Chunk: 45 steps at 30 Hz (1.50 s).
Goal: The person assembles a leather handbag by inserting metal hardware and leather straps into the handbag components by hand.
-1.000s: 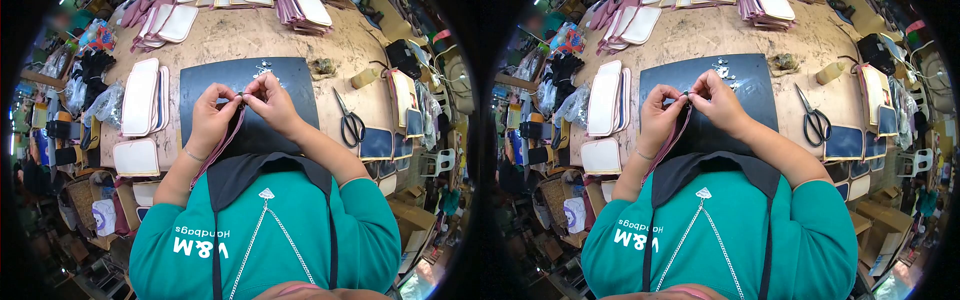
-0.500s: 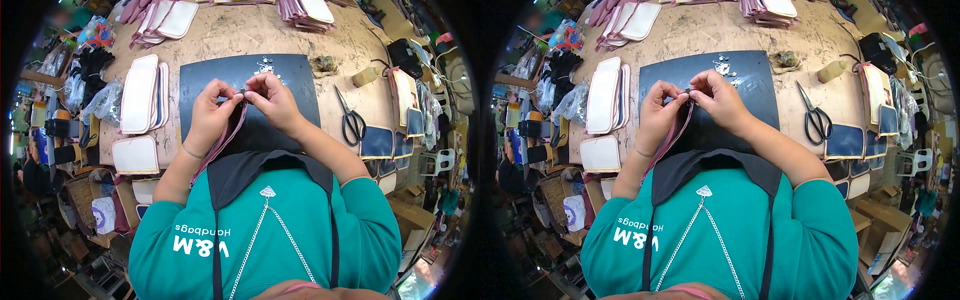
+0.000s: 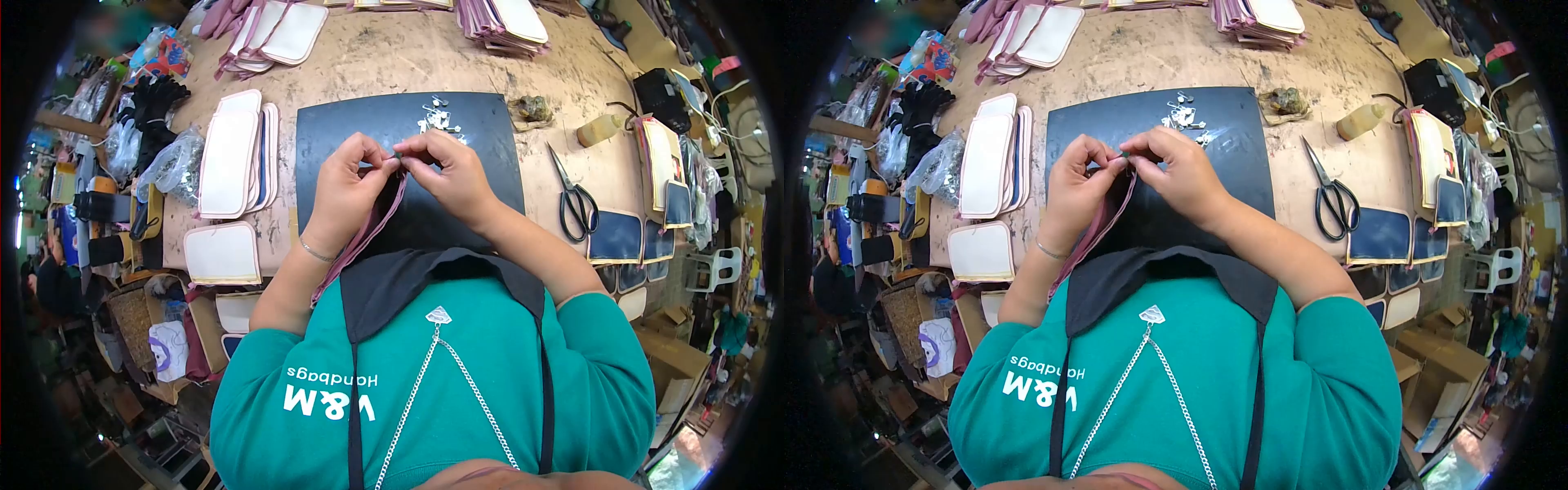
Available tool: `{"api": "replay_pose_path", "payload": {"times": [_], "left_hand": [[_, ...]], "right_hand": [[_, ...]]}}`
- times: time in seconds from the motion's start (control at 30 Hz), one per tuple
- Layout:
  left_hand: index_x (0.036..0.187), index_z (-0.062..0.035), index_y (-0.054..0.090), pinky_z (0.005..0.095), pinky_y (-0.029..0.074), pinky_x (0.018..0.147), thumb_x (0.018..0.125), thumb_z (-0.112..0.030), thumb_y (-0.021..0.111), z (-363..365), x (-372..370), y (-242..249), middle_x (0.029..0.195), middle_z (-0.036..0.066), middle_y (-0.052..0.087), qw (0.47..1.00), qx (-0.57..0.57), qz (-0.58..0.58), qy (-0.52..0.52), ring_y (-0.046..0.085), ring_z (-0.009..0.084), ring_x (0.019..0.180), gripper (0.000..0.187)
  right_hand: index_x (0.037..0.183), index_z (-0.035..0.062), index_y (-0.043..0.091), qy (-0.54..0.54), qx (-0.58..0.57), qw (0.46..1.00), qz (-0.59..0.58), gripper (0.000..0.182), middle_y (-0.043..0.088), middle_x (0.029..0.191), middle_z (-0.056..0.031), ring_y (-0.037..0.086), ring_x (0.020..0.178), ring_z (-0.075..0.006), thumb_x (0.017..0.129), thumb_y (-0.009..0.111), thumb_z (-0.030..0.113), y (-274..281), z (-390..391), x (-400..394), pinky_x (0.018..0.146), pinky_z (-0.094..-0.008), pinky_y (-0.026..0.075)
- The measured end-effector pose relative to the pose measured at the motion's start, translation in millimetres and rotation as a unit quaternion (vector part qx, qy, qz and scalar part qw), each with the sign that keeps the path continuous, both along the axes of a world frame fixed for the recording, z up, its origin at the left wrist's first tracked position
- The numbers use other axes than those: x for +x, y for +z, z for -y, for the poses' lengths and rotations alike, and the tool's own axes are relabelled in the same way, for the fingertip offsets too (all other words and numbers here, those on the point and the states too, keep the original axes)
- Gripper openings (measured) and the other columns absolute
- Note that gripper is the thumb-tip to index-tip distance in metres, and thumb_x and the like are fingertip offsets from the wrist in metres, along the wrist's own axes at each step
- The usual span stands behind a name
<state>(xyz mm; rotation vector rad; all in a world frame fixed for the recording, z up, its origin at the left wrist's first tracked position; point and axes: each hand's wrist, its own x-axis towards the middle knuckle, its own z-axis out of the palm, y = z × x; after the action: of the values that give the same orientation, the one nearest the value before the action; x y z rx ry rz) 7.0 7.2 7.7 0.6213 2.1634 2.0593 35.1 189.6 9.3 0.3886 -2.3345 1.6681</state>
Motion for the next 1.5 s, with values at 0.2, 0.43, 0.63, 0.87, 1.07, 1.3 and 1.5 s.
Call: {"api": "replay_pose_path", "payload": {"times": [0.2, 0.43, 0.63, 0.87, 1.07, 1.3, 1.5], "left_hand": [[0.078, -0.0051, 0.044, 0.0231, 0.046, 0.07, 0.087, 0.004, 0.067, -1, 2, 4, 0.079, 0.004, 0.058, 1.0, -0.005, 0.008, 0.006, 0.053, 0.008, 0.078, 0.027], [0.074, -0.0067, 0.038, 0.0225, 0.045, 0.068, 0.087, 0.005, 0.068, -1, 3, 4, 0.078, 0.003, 0.056, 0.999, -0.024, 0.007, 0.02, 0.051, 0.0065, 0.076, 0.034], [0.072, -0.0081, 0.036, 0.0217, 0.045, 0.069, 0.086, 0.007, 0.067, -1, 5, -3, 0.078, 0.004, 0.059, 0.999, -0.001, 0.019, 0.036, 0.052, 0.0061, 0.078, 0.037], [0.074, -0.0075, 0.038, 0.0218, 0.046, 0.068, 0.087, 0.004, 0.068, -8, 9, -13, 0.079, 0.003, 0.058, 0.991, 0.101, 0.074, 0.053, 0.053, 0.0069, 0.075, 0.034], [0.092, -0.0016, 0.058, 0.0229, 0.048, 0.074, 0.088, -0.002, 0.069, -1, -1, -10, 0.087, 0.002, 0.062, 0.991, 0.091, 0.092, 0.041, 0.057, 0.0077, 0.081, 0.011], [0.105, -0.0019, 0.056, 0.0242, 0.05, 0.085, 0.088, 0.004, 0.066, 13, -7, -8, 0.097, 0.003, 0.061, 0.999, 0.004, 0.048, -0.01, 0.059, 0.01, 0.092, 0.02], [0.104, -0.0021, 0.055, 0.0237, 0.049, 0.084, 0.089, 0.005, 0.065, 15, -6, -9, 0.096, 0.004, 0.06, 0.997, 0.018, 0.077, -0.012, 0.059, 0.0099, 0.091, 0.02]], "right_hand": [[0.1, 0.0013, 0.069, -0.019, 0.012, 0.999, -0.023, 0.017, 0.064, 0.087, -0.01, 0.064, 0.081, -0.0222, 0.084, 0.066, 0.0, 2, 5, 1, 0.072, -0.0313, 0.052], [0.096, 0.0007, 0.067, -0.022, 0.078, 0.993, -0.081, 0.017, 0.062, 0.085, -0.0109, 0.062, 0.08, -0.027, 0.08, 0.068, -0.002, 5, 5, 0, 0.07, -0.0349, 0.05], [0.094, -0.0002, 0.066, -0.013, 0.101, 0.989, -0.11, 0.015, 0.061, 0.085, -0.0121, 0.062, 0.08, -0.0292, 0.08, 0.067, -0.003, 5, 6, 0, 0.07, -0.0365, 0.051], [0.093, 0.0003, 0.065, 0.013, 0.105, 0.991, -0.084, 0.012, 0.059, 0.085, -0.0129, 0.062, 0.08, -0.0302, 0.081, 0.067, -0.001, 5, 3, 0, 0.07, -0.0369, 0.051], [0.11, 0.0024, 0.063, 0.039, -0.113, 0.989, 0.087, 0.022, 0.061, 0.085, -0.0036, 0.064, 0.088, -0.0149, 0.088, 0.067, 0.003, -12, 9, 0, 0.078, -0.0289, 0.053], [0.113, 0.0024, 0.061, 0.02, -0.14, 0.984, 0.105, 0.026, 0.064, 0.093, -0.004, 0.062, 0.086, -0.0113, 0.088, 0.069, 0.004, -15, 12, -4, 0.08, -0.0273, 0.052], [0.112, 0.0024, 0.058, 0.033, -0.174, 0.978, 0.113, 0.027, 0.065, 0.099, -0.0056, 0.063, 0.091, -0.0123, 0.088, 0.07, 0.006, -25, 11, -7, 0.082, -0.0276, 0.053]]}}
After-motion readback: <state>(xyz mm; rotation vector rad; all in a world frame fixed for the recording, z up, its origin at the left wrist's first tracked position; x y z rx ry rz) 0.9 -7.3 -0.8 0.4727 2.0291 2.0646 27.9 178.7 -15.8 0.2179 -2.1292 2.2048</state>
